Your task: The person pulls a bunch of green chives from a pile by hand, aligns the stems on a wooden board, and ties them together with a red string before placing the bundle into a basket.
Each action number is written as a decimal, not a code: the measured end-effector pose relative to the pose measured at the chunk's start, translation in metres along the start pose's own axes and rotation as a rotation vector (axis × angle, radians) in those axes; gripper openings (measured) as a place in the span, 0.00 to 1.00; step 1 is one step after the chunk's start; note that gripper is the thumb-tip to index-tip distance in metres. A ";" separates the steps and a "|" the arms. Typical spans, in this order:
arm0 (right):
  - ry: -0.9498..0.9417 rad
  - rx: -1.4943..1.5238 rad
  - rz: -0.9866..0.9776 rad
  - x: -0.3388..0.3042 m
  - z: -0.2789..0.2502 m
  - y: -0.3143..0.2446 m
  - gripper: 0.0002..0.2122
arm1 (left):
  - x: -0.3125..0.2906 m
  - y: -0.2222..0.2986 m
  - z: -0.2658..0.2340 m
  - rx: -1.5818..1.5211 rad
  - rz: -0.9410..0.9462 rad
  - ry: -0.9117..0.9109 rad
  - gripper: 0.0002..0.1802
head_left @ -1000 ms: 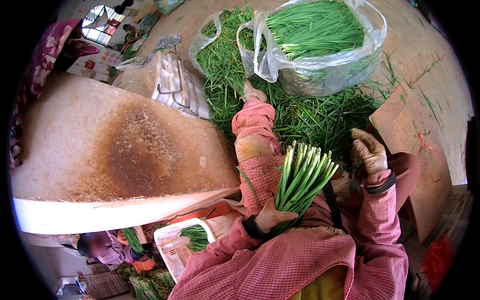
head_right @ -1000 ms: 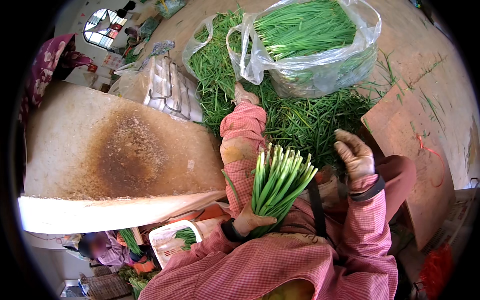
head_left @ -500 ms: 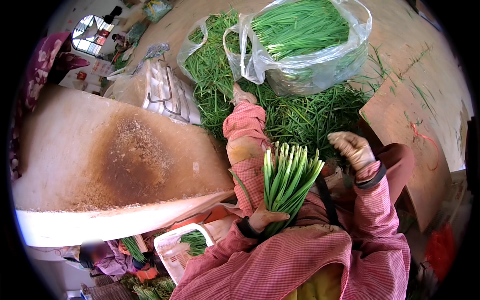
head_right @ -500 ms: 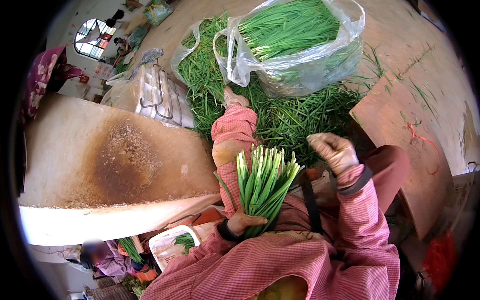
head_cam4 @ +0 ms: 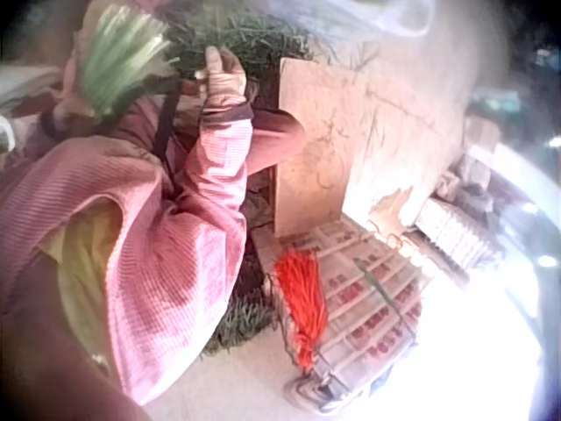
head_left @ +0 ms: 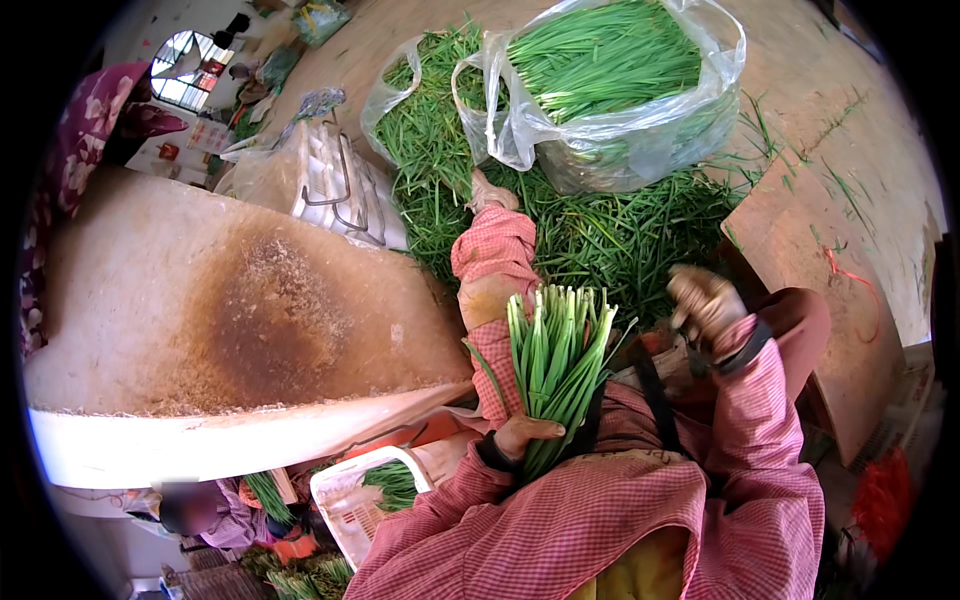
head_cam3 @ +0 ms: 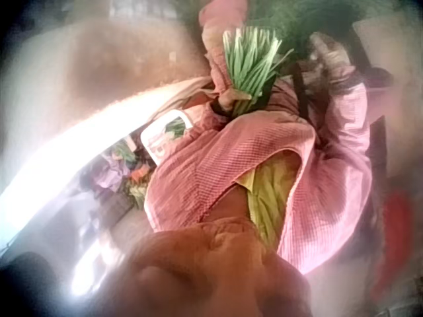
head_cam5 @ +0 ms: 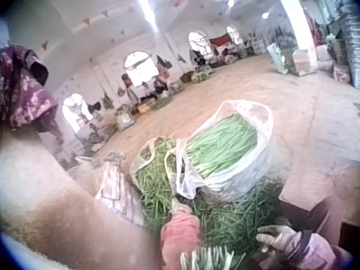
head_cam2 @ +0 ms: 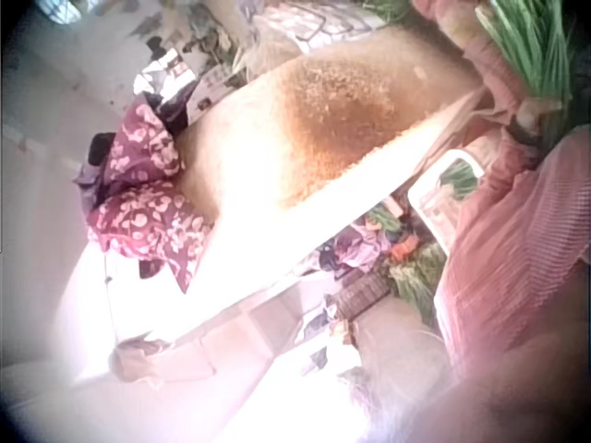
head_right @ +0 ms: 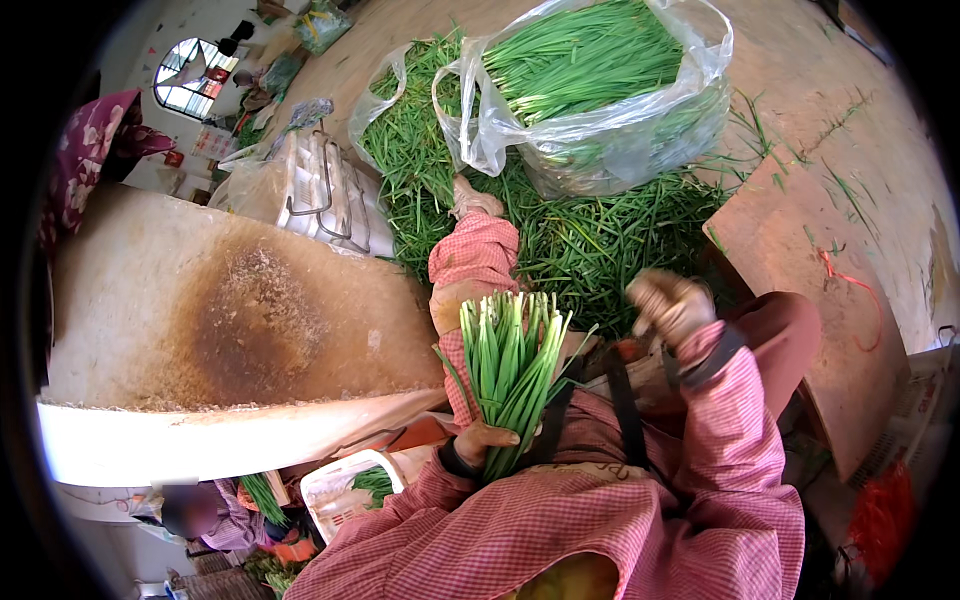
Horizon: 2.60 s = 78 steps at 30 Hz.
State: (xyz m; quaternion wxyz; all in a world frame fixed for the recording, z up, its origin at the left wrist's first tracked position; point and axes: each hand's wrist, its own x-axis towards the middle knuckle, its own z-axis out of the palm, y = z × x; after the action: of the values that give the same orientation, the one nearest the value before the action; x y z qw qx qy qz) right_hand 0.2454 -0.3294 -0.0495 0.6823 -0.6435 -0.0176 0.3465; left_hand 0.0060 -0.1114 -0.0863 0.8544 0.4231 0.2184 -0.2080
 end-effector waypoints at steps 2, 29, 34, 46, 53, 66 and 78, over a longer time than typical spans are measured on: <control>-0.281 0.104 0.167 -0.009 0.022 0.025 0.16 | 0.001 0.007 0.007 -0.011 -0.020 -0.024 0.25; 0.835 -1.727 -0.391 0.080 -0.026 -0.008 0.31 | -0.006 0.027 0.015 -0.036 0.170 0.097 0.25; -0.285 0.186 -0.335 -0.018 0.106 0.050 0.36 | 0.031 0.053 0.033 0.180 0.340 0.135 0.22; 0.135 0.507 -0.286 -0.032 0.025 -0.019 0.18 | 0.091 0.077 0.161 1.198 0.668 0.127 0.40; 0.458 0.259 -0.367 -0.074 -0.182 -0.098 0.16 | 0.110 0.068 0.161 1.069 0.567 -0.596 0.43; 1.362 -0.885 0.286 0.030 -0.322 0.062 0.49 | 0.170 0.090 0.111 0.828 0.359 -0.192 0.32; 1.216 -1.306 -0.309 0.084 -0.314 -0.038 0.38 | 0.219 0.218 0.014 0.810 1.205 0.827 0.49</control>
State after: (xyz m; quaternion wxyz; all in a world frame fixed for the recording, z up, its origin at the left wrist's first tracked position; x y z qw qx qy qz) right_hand 0.4741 -0.5567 -0.1049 0.1119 -0.9650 0.0668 -0.2276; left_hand 0.3054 -0.0395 -0.0611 0.4523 0.7840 0.1590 0.3943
